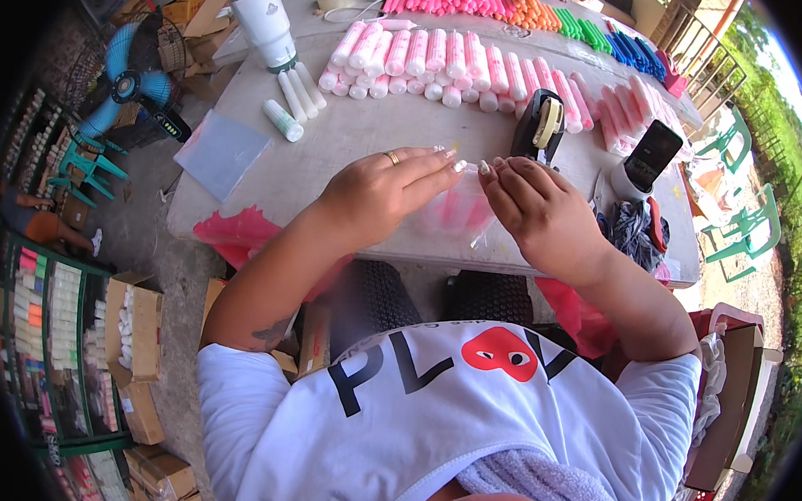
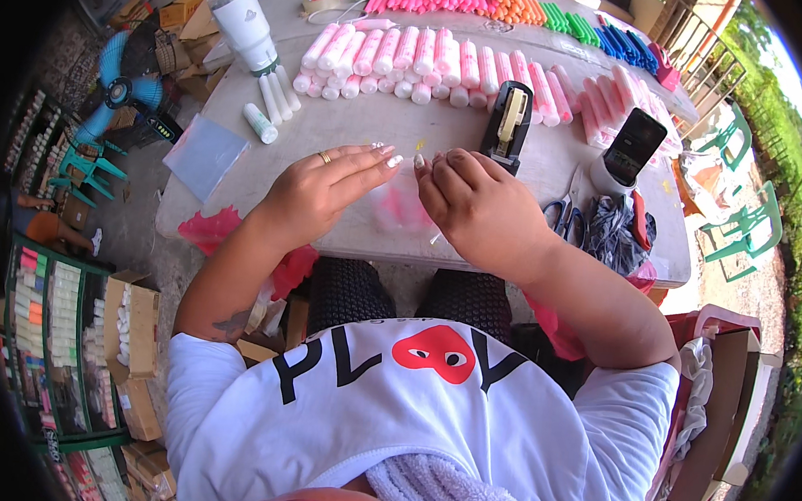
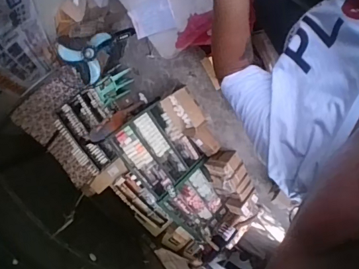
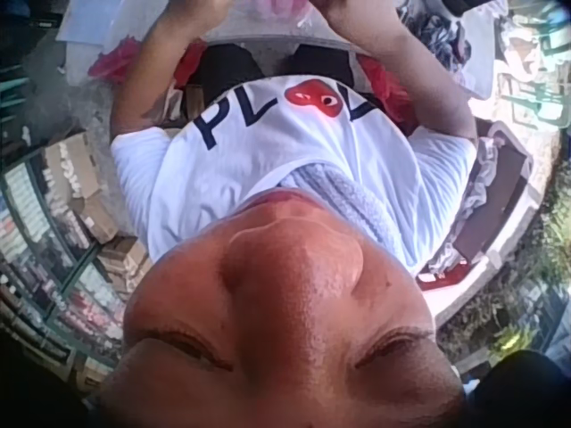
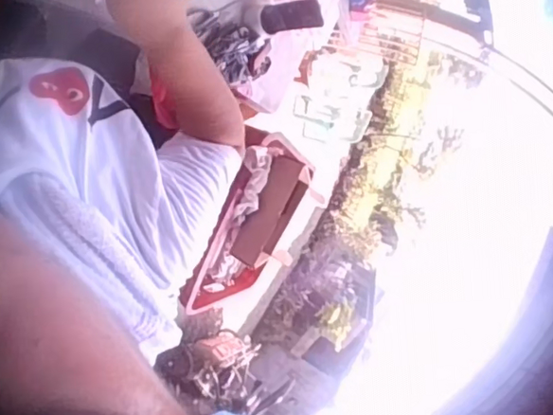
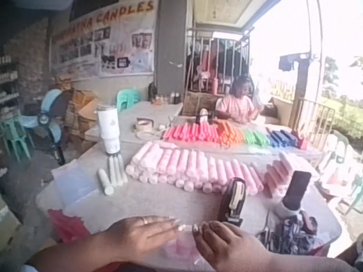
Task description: The person packs pink and white cylindrical candles into clear plastic bags at a table. They place several candles into each bag, fold the top, and seal it using a handheld heat sealer. The person repeats this process for multiple bags, stacking the sealed packages on the table.
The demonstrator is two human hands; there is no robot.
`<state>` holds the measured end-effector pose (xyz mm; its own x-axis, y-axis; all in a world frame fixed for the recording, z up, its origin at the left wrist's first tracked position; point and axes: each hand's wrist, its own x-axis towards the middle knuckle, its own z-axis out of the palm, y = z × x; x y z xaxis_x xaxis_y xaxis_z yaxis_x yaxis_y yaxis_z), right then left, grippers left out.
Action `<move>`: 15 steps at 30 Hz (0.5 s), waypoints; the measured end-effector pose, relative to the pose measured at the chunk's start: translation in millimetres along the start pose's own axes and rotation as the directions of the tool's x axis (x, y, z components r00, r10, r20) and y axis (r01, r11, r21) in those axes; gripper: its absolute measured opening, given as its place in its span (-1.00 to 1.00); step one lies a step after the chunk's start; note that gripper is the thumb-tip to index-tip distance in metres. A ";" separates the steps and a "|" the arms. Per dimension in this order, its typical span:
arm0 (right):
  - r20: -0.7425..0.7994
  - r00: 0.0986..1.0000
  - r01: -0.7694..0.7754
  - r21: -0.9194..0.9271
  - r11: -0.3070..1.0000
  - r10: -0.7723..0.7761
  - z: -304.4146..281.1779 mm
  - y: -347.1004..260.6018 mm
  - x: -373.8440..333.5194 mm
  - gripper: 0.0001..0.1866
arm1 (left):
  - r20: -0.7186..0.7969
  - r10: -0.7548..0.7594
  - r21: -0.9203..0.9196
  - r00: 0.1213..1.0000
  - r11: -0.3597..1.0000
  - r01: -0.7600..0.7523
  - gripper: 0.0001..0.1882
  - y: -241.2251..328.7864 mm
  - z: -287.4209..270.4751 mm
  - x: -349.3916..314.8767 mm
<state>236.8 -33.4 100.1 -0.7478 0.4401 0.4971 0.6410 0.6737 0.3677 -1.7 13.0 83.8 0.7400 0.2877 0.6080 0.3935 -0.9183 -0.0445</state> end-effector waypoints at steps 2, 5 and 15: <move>0.091 0.995 -0.030 -0.030 0.999 0.033 -2.8 -7.5 -8.7 -0.52 | 0.040 -0.001 -0.003 0.999 1.000 0.002 -0.60 3.7 -0.5 -4.0; 0.087 0.988 -0.125 -0.015 0.992 0.125 -0.4 -21.7 -19.9 -0.46 | 0.028 -0.045 -0.144 0.999 0.988 0.049 -0.55 10.6 -0.7 -8.5; -0.218 0.735 -0.343 0.698 0.629 0.642 42.8 -6.0 -39.2 -0.64 | -0.322 -0.297 -0.539 0.899 0.838 0.084 -0.52 23.2 75.6 -24.2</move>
<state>254.9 -29.3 44.8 -0.1002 0.6266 0.7729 0.5386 0.6873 -0.4874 30.8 5.3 8.2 0.3725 0.4440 0.8150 0.0985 -0.8921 0.4410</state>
